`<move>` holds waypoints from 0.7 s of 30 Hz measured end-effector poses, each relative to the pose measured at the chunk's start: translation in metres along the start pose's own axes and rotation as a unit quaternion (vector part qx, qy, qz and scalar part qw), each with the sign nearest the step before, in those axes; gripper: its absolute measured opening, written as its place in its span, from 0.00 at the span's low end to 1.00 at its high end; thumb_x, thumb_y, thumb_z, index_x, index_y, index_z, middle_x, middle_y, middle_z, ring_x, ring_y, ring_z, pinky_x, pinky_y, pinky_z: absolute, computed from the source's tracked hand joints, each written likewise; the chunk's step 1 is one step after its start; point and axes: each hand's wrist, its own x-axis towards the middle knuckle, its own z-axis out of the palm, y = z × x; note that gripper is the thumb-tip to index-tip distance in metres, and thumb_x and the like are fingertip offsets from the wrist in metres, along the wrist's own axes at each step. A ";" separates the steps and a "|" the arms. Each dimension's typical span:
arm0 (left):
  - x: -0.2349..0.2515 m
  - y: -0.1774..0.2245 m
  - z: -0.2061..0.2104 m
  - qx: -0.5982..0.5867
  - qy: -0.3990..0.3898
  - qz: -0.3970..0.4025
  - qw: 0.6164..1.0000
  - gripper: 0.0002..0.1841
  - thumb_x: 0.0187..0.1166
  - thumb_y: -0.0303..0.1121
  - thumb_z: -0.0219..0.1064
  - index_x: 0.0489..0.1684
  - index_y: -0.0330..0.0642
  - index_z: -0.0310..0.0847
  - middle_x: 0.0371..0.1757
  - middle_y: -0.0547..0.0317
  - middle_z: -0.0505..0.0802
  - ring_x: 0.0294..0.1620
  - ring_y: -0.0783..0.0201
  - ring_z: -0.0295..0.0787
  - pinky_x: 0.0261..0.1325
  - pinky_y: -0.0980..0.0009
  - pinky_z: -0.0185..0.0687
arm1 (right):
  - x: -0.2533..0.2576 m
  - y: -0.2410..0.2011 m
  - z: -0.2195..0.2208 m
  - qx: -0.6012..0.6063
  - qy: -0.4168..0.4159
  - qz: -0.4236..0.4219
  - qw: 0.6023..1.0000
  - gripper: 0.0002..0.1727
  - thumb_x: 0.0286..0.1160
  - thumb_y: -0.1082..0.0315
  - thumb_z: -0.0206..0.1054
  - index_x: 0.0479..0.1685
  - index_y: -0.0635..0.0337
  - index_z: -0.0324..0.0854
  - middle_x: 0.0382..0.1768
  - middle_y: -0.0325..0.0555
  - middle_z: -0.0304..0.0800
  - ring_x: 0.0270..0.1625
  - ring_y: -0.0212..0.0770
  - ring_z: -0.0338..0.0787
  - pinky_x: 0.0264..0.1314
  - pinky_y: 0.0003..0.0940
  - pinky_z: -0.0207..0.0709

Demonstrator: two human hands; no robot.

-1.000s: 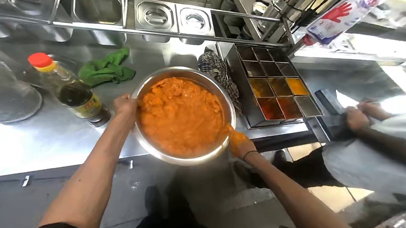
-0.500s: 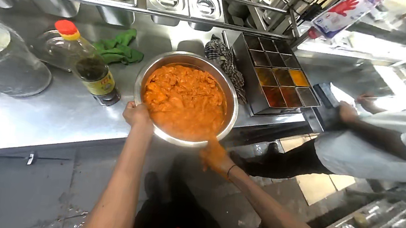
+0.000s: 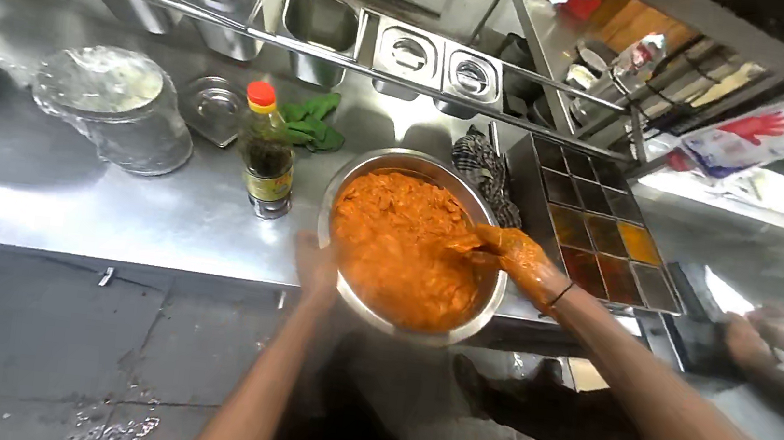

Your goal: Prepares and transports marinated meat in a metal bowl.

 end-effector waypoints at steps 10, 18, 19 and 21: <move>0.002 0.011 -0.007 0.078 0.031 0.139 0.987 0.32 0.75 0.27 0.73 0.79 0.42 0.65 0.57 0.43 0.84 0.49 0.50 0.84 0.50 0.49 0.82 | 0.004 -0.049 -0.060 -0.202 0.051 -0.194 0.959 0.13 0.84 0.66 0.63 0.33 0.51 0.92 0.29 0.35 0.91 0.34 0.31 0.87 0.42 0.38 0.79; 0.011 0.012 -0.005 0.081 0.067 0.160 0.982 0.28 0.76 0.28 0.73 0.75 0.42 0.68 0.59 0.44 0.85 0.55 0.49 0.84 0.54 0.49 0.82 | -0.006 -0.095 -0.098 -0.175 0.150 -0.349 0.908 0.03 0.66 0.66 0.73 0.33 0.46 0.92 0.34 0.24 0.95 0.34 0.18 0.89 0.38 0.18 0.82; 0.009 0.013 -0.006 0.082 0.071 0.165 0.980 0.28 0.76 0.29 0.73 0.75 0.41 0.69 0.59 0.45 0.85 0.57 0.50 0.84 0.56 0.50 0.82 | -0.006 -0.097 -0.095 -0.136 0.171 -0.368 0.904 0.02 0.64 0.66 0.74 0.33 0.48 0.90 0.34 0.24 0.94 0.33 0.18 0.89 0.36 0.16 0.83; 0.006 0.016 -0.007 0.083 0.082 0.177 0.977 0.26 0.77 0.29 0.73 0.74 0.41 0.70 0.62 0.45 0.85 0.60 0.51 0.84 0.59 0.51 0.82 | 0.002 -0.088 -0.069 -0.049 0.223 -0.408 0.884 0.07 0.63 0.67 0.76 0.34 0.50 0.82 0.34 0.27 0.91 0.34 0.22 0.89 0.37 0.18 0.86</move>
